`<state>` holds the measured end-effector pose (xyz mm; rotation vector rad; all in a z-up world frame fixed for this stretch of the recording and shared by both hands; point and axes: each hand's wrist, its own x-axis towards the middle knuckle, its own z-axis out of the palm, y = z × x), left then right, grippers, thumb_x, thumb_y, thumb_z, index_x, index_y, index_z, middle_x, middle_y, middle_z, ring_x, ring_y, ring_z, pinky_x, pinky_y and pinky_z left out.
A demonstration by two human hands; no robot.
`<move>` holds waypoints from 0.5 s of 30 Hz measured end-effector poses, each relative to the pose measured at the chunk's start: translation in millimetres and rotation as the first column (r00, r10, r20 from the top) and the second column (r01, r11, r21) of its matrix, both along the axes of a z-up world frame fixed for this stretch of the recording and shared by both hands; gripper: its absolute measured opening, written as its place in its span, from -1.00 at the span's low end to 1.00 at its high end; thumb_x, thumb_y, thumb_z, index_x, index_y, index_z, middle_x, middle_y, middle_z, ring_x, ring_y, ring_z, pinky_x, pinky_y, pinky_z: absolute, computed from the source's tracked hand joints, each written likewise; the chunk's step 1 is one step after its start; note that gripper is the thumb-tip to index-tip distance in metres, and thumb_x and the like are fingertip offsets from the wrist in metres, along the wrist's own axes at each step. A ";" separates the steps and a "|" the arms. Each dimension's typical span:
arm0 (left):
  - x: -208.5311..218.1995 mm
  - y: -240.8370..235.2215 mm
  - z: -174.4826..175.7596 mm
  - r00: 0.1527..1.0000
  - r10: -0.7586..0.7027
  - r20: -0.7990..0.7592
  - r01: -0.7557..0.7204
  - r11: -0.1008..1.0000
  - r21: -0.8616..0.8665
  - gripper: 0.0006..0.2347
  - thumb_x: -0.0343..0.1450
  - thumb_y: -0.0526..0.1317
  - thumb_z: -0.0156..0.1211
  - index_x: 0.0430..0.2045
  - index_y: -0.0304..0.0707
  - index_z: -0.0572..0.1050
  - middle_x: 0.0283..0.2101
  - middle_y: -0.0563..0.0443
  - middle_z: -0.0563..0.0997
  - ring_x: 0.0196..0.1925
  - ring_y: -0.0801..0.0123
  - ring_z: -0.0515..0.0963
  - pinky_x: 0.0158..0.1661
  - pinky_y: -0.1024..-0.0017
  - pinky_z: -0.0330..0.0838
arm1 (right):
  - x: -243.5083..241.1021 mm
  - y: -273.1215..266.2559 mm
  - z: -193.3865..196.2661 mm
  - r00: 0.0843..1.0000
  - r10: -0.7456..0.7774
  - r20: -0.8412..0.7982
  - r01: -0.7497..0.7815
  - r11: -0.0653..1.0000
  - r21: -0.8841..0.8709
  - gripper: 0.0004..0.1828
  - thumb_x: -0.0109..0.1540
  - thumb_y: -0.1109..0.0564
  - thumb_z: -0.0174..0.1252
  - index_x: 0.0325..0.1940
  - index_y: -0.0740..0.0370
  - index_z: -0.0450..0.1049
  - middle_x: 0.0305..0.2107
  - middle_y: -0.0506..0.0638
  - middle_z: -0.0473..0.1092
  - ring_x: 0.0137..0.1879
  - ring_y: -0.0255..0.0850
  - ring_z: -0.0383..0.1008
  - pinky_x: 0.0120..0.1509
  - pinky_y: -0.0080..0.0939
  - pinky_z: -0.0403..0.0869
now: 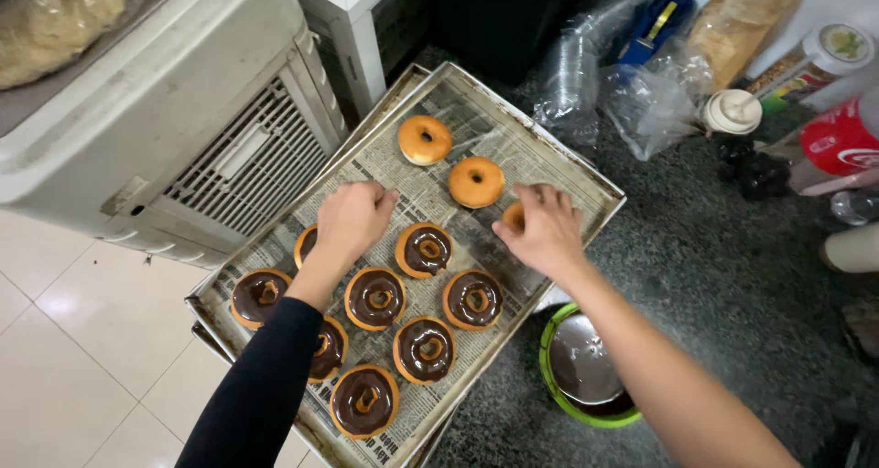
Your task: The person dips plain donuts into a bowl of chocolate glaze and places them on a tray. After glazing, the person sprinkles colorful toppings onto the wet glaze of each donut.
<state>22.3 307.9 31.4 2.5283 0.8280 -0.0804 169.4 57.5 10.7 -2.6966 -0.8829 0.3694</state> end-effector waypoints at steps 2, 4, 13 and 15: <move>0.5 -2.2 2.4 0.998 -0.036 0.053 0.033 0.998 0.058 -0.73 0.45 -0.09 0.14 -0.10 -0.22 0.60 -0.06 -0.29 0.63 0.00 -0.15 0.62 0.04 0.05 0.48 | 3.7 -9.4 2.6 1.000 0.019 -0.003 -0.019 0.997 -0.076 0.07 0.01 -0.26 0.46 0.47 0.05 0.12 0.34 0.19 0.12 0.42 0.18 0.10 0.39 0.38 0.19; -2.2 -9.5 0.6 0.971 -0.087 0.224 0.061 0.991 0.121 -0.55 0.28 -0.23 0.22 0.12 -0.21 0.50 0.05 -0.33 0.53 0.01 -0.24 0.54 -0.06 -0.01 0.45 | 3.0 -15.8 -1.8 0.998 0.048 -0.048 -0.056 0.984 -0.172 0.25 -0.06 -0.28 0.54 0.56 -0.03 0.01 0.42 0.20 0.01 0.45 0.23 0.01 0.39 0.40 0.14; -19.9 -61.3 13.4 0.945 -0.088 0.316 0.123 0.988 -0.094 -0.66 0.42 -0.12 0.23 0.05 -0.23 0.52 0.09 -0.23 0.51 0.00 -0.09 0.62 0.01 0.09 0.49 | 0.6 -22.6 -12.3 0.994 -0.072 -0.085 0.083 0.989 0.124 0.23 -0.02 -0.19 0.53 0.54 0.10 -0.03 0.29 0.25 0.14 0.38 0.26 0.18 0.38 0.15 0.32; -21.4 -76.0 29.5 0.883 -0.105 0.457 0.198 0.967 -0.159 -0.66 0.39 -0.13 0.27 0.02 -0.27 0.53 0.07 -0.21 0.53 -0.05 -0.02 0.66 -0.02 0.16 0.52 | 3.3 -30.0 4.4 0.824 -0.127 -0.552 0.347 0.884 0.314 0.10 0.04 -0.19 0.39 0.53 0.03 -0.04 0.25 0.14 0.25 0.28 0.09 0.36 0.25 0.09 0.45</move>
